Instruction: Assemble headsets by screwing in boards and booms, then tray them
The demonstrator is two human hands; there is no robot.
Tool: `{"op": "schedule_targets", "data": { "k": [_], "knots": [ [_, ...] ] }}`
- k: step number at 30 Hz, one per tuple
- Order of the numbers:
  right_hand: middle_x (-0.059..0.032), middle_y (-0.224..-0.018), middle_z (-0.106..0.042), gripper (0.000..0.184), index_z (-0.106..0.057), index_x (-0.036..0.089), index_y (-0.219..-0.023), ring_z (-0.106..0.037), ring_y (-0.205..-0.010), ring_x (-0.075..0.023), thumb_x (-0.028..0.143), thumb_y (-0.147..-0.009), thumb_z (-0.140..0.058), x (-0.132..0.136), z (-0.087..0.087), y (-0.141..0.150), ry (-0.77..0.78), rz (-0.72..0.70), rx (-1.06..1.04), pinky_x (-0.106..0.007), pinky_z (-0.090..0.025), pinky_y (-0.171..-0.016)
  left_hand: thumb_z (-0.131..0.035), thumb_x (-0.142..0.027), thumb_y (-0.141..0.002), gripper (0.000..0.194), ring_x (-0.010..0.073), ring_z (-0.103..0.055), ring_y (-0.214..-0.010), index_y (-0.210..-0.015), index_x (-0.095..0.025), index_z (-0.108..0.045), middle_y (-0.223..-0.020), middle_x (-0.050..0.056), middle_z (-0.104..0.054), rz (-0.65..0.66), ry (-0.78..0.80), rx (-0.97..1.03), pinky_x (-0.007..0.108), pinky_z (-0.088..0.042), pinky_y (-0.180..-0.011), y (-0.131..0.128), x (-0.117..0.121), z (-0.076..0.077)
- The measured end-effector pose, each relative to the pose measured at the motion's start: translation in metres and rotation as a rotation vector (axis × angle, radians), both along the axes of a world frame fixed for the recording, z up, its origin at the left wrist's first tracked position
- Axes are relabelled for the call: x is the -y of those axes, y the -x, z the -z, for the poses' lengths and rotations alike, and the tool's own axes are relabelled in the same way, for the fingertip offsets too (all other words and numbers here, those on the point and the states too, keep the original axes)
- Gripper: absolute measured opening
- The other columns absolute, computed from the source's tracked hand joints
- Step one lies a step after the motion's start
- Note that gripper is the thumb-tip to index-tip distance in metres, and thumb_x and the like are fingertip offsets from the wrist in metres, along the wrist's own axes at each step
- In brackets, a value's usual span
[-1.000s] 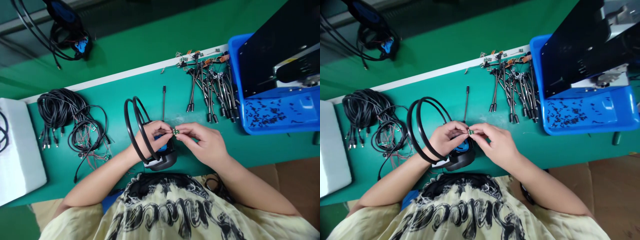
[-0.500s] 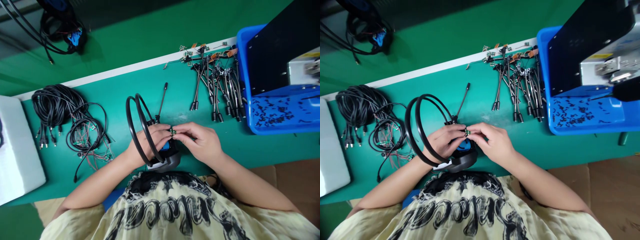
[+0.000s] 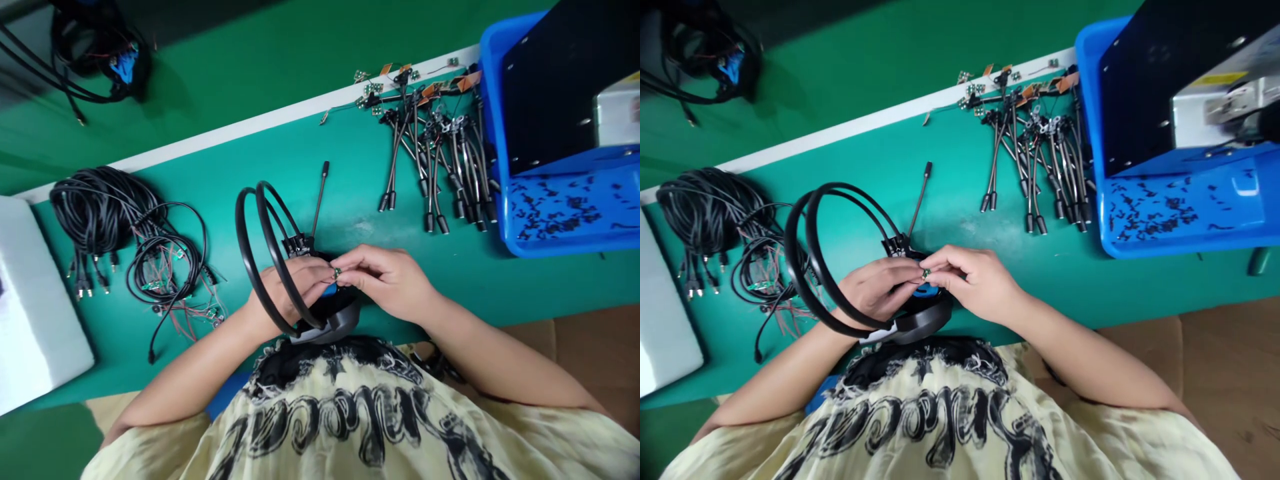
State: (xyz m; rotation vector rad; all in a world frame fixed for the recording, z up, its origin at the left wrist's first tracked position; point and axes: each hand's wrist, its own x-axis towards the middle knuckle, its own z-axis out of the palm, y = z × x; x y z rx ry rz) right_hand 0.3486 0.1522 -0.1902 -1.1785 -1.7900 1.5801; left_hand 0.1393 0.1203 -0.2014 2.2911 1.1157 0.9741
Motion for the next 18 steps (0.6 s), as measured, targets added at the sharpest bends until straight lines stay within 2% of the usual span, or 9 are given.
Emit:
{"op": "schedule_targets", "data": {
  "k": [2, 5, 8, 11, 14, 18],
  "knots": [
    [0.0011, -0.088, -0.073, 0.017, -0.067, 0.023, -0.104, -0.070, -0.078, -0.0091, 0.027, -0.088, -0.063, -0.003, -0.002, -0.006, -0.014, -0.039, 0.032, -0.018, -0.055, -0.072, -0.061, -0.017, -0.092, 0.015, 0.0116, -0.069, -0.097, -0.107, -0.017, -0.063, -0.100, 0.004, -0.073, 0.002, 0.044, 0.016, 0.021, -0.056, -0.088, 0.001, 0.002, 0.002],
    [-0.0023, -0.102, -0.071, 0.033, -0.060, 0.023, -0.116, -0.068, -0.087, -0.0111, 0.038, -0.087, -0.065, -0.004, -0.009, -0.023, -0.096, -0.084, 0.121, -0.022, -0.056, -0.077, -0.058, -0.018, -0.093, 0.012, 0.0115, -0.069, -0.096, -0.103, -0.017, -0.065, -0.097, 0.003, -0.073, 0.067, 0.086, -0.043, 0.022, -0.056, -0.086, 0.003, 0.003, 0.005],
    [-0.0055, -0.116, -0.065, 0.049, -0.058, 0.024, -0.120, -0.066, -0.098, -0.0158, 0.052, -0.081, -0.069, 0.005, -0.012, -0.039, -0.219, -0.254, 0.233, -0.028, -0.057, -0.084, -0.054, -0.016, -0.095, 0.013, 0.0131, -0.069, -0.092, -0.101, -0.015, -0.065, -0.098, 0.003, -0.073, 0.164, 0.087, -0.151, 0.025, -0.057, -0.084, 0.002, 0.001, 0.005],
    [-0.0082, -0.127, -0.058, 0.046, -0.058, 0.025, -0.121, -0.062, -0.112, -0.0198, 0.052, -0.085, -0.064, 0.021, -0.006, -0.046, -0.297, -0.382, 0.313, -0.034, -0.056, -0.091, -0.053, -0.015, -0.095, 0.014, 0.0151, -0.069, -0.090, -0.102, -0.013, -0.065, -0.100, 0.005, -0.072, 0.203, 0.057, -0.194, 0.028, -0.058, -0.083, 0.001, -0.001, 0.005],
    [-0.0098, -0.125, -0.059, 0.041, -0.057, 0.023, -0.122, -0.061, -0.113, -0.0204, 0.047, -0.089, -0.060, 0.032, 0.005, -0.046, -0.332, -0.367, 0.342, -0.035, -0.056, -0.090, -0.054, -0.015, -0.095, 0.016, 0.0176, -0.067, -0.094, -0.105, -0.013, -0.065, -0.104, 0.007, -0.071, 0.227, 0.067, -0.210, 0.032, -0.057, -0.085, 0.001, -0.003, 0.007],
    [-0.0097, -0.121, -0.061, 0.036, -0.058, 0.022, -0.120, -0.062, -0.111, -0.0199, 0.041, -0.090, -0.059, 0.034, 0.012, -0.044, -0.361, -0.327, 0.335, -0.036, -0.056, -0.091, -0.053, -0.018, -0.095, 0.017, 0.0174, -0.067, -0.094, -0.107, -0.014, -0.065, -0.103, 0.007, -0.071, 0.228, 0.078, -0.179, 0.032, -0.057, -0.085, 0.001, -0.004, 0.009]
  ]
}}
